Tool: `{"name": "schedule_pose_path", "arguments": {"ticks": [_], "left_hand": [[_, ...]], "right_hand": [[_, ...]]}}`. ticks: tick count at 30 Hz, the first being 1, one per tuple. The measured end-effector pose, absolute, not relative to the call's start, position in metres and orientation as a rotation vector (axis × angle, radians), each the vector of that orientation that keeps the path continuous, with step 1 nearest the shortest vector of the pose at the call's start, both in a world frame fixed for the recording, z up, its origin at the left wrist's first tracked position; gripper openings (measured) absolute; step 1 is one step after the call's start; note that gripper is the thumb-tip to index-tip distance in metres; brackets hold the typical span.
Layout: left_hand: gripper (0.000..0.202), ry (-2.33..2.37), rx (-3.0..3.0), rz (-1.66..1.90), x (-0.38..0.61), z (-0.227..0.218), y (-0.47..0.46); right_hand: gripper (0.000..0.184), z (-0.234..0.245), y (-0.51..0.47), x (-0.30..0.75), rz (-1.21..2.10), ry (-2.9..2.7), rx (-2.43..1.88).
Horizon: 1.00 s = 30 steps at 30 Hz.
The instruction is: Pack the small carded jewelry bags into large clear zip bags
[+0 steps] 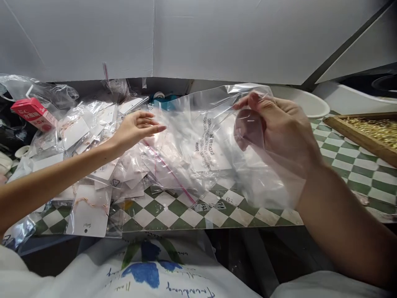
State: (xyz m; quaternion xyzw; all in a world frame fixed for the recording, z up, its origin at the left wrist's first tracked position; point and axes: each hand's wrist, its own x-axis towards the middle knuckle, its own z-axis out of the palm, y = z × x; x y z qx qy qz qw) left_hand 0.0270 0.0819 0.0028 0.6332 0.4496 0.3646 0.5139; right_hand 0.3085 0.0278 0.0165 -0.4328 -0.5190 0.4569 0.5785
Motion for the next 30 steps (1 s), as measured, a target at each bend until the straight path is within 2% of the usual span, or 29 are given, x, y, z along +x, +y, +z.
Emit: {"name": "schedule_pose_path", "arguments": {"ticks": [2,6,11,13,16,18,19,22,25,29,30], "left_hand": [[0.06,1.124,1.51,0.808,0.037,0.003,0.084],[0.029,1.078,1.618,0.606,0.047,0.004,0.082],[0.007,0.923,1.534,0.903,0.039,0.013,0.083],[0.006,0.946,1.574,0.996,0.03,0.025,0.09],[0.004,1.008,1.727,1.076,0.017,0.051,0.107],[0.014,1.006,1.889,0.914,0.01,0.068,0.119],[0.018,0.994,1.97,0.795,0.009,0.075,0.125],[0.028,0.953,2.136,0.549,0.014,0.085,0.133],[0.029,0.899,2.224,0.431,0.033,0.083,0.128],[0.029,0.862,2.208,0.405,0.047,0.083,0.121],[0.026,0.866,2.2,0.358,0.046,0.085,0.123]], "right_hand": [[0.025,0.024,0.022,0.303,1.006,-1.282,-0.933],[0.03,0.041,0.015,0.302,0.833,-1.276,-0.917],[0.028,0.033,0.023,0.331,0.702,-1.135,-1.019],[0.035,0.024,0.031,0.348,0.889,-1.271,-1.119],[0.058,0.012,0.043,0.366,1.499,-1.822,-1.241],[0.07,0.007,0.051,0.368,1.747,-2.066,-1.183],[0.077,0.006,0.055,0.366,1.71,-2.108,-1.147],[0.09,0.006,0.064,0.342,1.307,-1.99,-1.052],[0.084,0.012,0.066,0.304,1.278,-1.822,-0.94],[0.036,0.019,0.063,0.271,1.087,-1.726,-0.96],[0.03,0.02,0.062,0.269,1.033,-1.69,-0.973]]}}
